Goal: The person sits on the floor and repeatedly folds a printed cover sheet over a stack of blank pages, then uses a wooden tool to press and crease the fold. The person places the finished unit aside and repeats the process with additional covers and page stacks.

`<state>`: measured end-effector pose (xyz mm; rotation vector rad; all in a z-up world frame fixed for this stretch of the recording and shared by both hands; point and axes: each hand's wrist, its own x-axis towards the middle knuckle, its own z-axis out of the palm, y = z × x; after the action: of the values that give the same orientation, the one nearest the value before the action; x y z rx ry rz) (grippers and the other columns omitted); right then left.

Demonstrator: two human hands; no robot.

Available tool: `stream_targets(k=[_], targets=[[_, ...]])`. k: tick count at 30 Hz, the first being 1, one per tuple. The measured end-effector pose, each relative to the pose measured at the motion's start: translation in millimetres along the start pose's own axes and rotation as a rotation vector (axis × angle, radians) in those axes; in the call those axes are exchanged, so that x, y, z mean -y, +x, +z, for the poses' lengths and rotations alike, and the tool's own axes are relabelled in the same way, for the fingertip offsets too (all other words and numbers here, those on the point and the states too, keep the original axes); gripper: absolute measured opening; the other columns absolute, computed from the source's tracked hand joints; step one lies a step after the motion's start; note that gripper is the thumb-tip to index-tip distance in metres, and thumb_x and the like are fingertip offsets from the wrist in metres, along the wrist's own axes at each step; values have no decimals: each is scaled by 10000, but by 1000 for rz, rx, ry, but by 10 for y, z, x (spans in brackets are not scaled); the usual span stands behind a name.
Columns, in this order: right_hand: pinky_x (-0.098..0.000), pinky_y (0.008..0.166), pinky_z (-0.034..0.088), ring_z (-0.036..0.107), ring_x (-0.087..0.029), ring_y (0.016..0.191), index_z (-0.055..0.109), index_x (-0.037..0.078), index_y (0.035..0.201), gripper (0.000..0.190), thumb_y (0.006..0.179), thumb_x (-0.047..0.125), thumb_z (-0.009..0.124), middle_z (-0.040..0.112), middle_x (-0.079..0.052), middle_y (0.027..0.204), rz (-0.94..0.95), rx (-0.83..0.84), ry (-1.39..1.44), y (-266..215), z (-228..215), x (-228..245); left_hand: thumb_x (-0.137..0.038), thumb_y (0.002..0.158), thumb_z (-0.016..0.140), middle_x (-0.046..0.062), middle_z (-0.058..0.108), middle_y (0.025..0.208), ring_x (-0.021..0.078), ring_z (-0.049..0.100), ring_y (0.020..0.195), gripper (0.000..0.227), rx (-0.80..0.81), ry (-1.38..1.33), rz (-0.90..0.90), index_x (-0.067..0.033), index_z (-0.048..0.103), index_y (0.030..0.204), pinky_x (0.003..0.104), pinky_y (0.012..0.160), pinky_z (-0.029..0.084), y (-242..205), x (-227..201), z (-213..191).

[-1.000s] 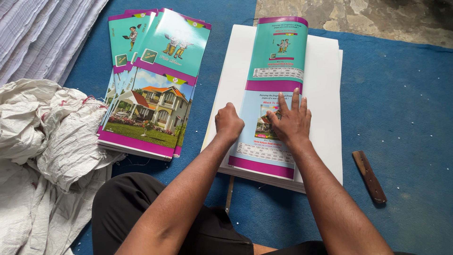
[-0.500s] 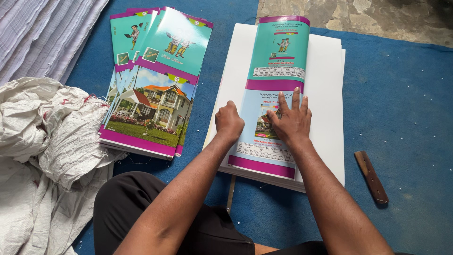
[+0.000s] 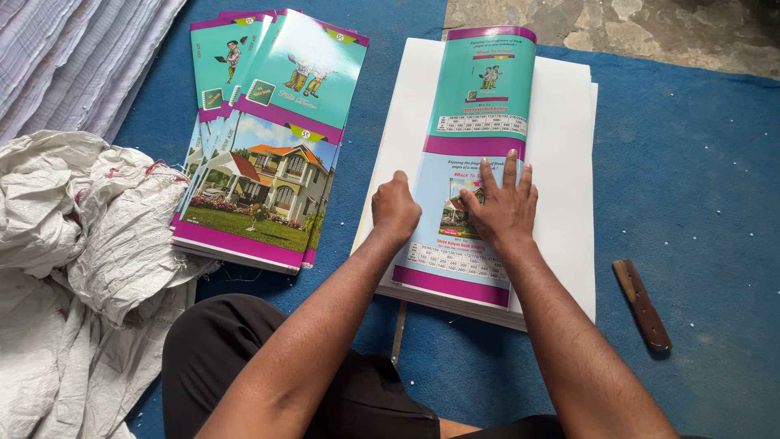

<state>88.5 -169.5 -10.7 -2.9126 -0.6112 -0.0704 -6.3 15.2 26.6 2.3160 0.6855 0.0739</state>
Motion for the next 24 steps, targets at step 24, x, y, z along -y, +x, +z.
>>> stream_targets(k=[24], targets=[[-624,1209,-4,-4,-395,1554,265,343,1599,737,953,692,329,78,-194,1691,-89,86,-141,189,74,-263,-268,638,936,173,508,1357,360,505,1249,933,428,683,437,-290,494,1459,467,1028,456,247,-514,201]])
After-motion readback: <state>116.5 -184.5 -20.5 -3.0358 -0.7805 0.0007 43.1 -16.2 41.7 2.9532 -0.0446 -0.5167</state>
